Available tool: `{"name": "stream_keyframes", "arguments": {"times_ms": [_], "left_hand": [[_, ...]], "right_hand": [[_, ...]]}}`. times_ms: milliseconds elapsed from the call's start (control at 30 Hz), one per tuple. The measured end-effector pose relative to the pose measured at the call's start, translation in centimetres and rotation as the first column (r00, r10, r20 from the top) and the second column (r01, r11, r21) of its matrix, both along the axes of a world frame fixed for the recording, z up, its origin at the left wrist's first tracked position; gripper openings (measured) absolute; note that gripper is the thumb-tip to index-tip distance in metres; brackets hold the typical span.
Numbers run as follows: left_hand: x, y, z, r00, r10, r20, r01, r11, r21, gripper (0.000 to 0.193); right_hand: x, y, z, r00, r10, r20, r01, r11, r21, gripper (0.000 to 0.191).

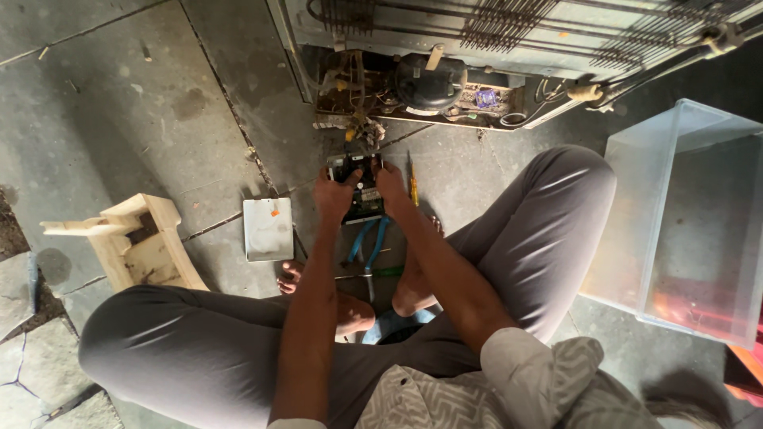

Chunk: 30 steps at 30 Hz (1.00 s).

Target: The person sits on the floor repairing an electronic circuit board. They handle the board, manipulate its components and wiring by hand, work on a metal enclosure, and reposition the board and enclosure while continuing to work on the assembly.

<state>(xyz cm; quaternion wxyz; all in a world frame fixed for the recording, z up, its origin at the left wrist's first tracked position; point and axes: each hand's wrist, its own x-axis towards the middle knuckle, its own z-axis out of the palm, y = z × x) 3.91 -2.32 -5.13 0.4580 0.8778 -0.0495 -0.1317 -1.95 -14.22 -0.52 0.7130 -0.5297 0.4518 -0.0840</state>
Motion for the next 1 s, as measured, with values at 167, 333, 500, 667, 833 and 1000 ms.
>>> {"name": "stream_keyframes", "arguments": {"times_ms": [167, 333, 500, 667, 833, 1000], "left_hand": [[0.2, 0.3, 0.1, 0.999, -0.035, 0.03, 0.034, 0.999, 0.033, 0.091], [-0.3, -0.6, 0.6, 0.994, 0.049, 0.096, -0.051, 0.999, 0.015, 0.082], [-0.1, -0.5, 0.3, 0.997, 0.075, -0.031, -0.078, 0.99, -0.114, 0.073], [0.4, -0.4, 0.4, 0.992, 0.105, 0.072, -0.098, 0.991, -0.086, 0.088], [0.7, -1.1, 2.2, 0.99, 0.142, 0.007, -0.142, 0.989, 0.034, 0.089], [0.6, -1.2, 4.4, 0.982, 0.185, -0.022, -0.184, 0.982, 0.035, 0.1]], "right_hand": [[0.3, 0.1, -0.4, 1.0, 0.01, 0.019, -0.009, 1.0, -0.009, 0.033], [0.3, 0.0, -0.7, 0.995, -0.009, 0.095, 0.005, 0.999, 0.039, 0.033], [0.0, -0.1, -0.7, 0.99, 0.059, 0.132, -0.066, 0.997, 0.051, 0.033], [-0.2, -0.2, 0.0, 0.979, 0.183, 0.085, -0.178, 0.982, -0.067, 0.037], [-0.6, -0.4, 0.4, 0.966, 0.255, 0.034, -0.241, 0.944, -0.227, 0.038], [-0.6, 0.1, 0.5, 0.966, 0.246, -0.081, -0.257, 0.876, -0.408, 0.042]]}}
